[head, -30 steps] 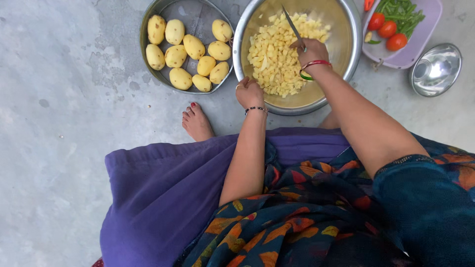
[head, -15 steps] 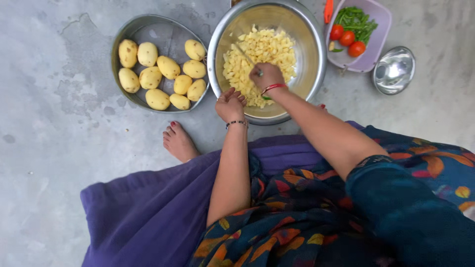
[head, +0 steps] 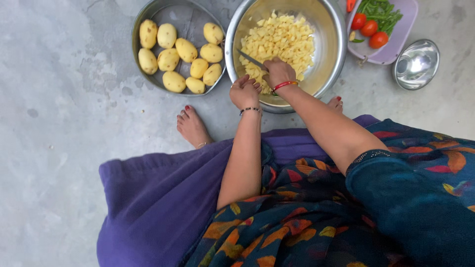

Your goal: The person sits on the floor and uses a knife to peel and chop boiled potatoes into small cubes, placing the diced pieces into a metal bowl. Additional whole potatoes are kept in a separate tray nearby.

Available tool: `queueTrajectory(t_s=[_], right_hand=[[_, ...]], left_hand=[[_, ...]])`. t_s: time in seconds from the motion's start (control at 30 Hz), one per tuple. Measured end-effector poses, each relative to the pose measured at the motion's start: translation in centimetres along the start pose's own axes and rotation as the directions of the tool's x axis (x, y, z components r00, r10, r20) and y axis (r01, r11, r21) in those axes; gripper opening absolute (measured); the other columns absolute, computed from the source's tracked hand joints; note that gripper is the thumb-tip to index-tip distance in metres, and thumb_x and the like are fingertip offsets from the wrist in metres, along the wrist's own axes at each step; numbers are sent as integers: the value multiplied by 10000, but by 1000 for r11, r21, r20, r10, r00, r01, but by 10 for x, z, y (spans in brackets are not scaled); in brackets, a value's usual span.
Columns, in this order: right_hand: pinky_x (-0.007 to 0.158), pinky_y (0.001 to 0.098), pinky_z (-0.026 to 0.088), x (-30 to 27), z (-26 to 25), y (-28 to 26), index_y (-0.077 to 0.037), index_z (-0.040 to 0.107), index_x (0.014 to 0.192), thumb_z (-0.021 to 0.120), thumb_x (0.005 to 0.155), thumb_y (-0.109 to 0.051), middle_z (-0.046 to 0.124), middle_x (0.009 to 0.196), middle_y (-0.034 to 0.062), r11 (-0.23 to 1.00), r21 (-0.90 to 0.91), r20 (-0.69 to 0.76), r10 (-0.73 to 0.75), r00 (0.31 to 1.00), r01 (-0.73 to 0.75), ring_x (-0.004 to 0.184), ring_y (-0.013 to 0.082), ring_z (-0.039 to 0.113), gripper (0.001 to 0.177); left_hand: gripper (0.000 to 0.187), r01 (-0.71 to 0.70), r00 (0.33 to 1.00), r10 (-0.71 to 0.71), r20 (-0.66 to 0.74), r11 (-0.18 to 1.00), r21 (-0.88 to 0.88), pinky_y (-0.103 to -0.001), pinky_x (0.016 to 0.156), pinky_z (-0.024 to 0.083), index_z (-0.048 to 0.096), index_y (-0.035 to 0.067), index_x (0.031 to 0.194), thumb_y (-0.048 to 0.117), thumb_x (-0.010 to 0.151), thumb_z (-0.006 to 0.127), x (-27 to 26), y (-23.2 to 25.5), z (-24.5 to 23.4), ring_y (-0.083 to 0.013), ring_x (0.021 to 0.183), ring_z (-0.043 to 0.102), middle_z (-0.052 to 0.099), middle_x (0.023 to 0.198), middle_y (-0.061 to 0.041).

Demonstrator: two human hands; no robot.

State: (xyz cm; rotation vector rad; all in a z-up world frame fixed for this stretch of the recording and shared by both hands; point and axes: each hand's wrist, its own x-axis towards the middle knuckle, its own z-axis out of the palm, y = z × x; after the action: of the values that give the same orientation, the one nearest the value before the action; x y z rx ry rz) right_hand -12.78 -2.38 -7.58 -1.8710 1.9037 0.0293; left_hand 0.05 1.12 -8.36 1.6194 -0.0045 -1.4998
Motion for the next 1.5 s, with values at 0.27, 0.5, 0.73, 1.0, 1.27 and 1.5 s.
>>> queueTrajectory(t_s=[0.27, 0.5, 0.73, 1.0, 1.27, 1.5], right_hand=[[803, 361, 546, 18, -33, 59, -112, 766, 972, 790, 928, -278, 742, 920, 121, 928, 339, 41, 152, 988, -156, 859, 248, 710, 174], [772, 299, 537, -25, -115, 31, -34, 695, 983, 823, 884, -169, 731, 937, 56, 879, 466, 117, 51, 992, -100, 847, 142, 695, 211], [752, 251, 527, -42, -110, 22, -9, 741, 987, 768, 948, -120, 740, 905, 29, 779, 624, -79, -11, 997, 58, 826, 82, 647, 121], [601, 365, 471, -70, -109, 16, 1, 725, 943, 550, 1063, -357, 641, 708, 133, 806, 547, -15, 278, 960, -225, 626, 218, 607, 416], [661, 442, 478, -78, -107, -16, 32, 677, 908, 456, 1092, -470, 628, 705, 215, 904, 389, -14, 200, 980, -179, 689, 354, 640, 579], [657, 471, 465, -79, -100, -15, 66, 630, 865, 484, 1093, -491, 620, 734, 253, 925, 342, -41, 193, 980, -167, 699, 395, 630, 619]], left_hand=[[251, 21, 997, -18, 70, 999, -37, -299, 585, 605, 650, -106, 1143, -84, 931, 518, 9, -9, 6, -212, 708, 690, 713, 960, -197], [295, 28, 874, -59, 482, 997, 71, -271, 641, 604, 683, 1, 1240, 41, 948, 677, -19, 5, 24, -138, 799, 699, 716, 997, -84], [224, -3, 792, 52, 609, 997, -81, -277, 706, 615, 728, -78, 1119, -19, 903, 723, -32, 17, 24, -168, 758, 710, 730, 872, -113], [199, 125, 809, -20, 588, 983, -138, -304, 742, 646, 713, -114, 1085, -90, 889, 688, -43, 32, 26, -198, 782, 729, 734, 884, -162], [177, 90, 802, -35, 597, 994, -63, -287, 721, 642, 713, -131, 1070, -91, 904, 667, -48, 35, 23, -207, 787, 739, 747, 918, -178], [152, 137, 840, -65, 539, 986, -95, -279, 690, 634, 721, -128, 1047, -81, 908, 683, -40, 22, 23, -193, 748, 719, 739, 910, -167]])
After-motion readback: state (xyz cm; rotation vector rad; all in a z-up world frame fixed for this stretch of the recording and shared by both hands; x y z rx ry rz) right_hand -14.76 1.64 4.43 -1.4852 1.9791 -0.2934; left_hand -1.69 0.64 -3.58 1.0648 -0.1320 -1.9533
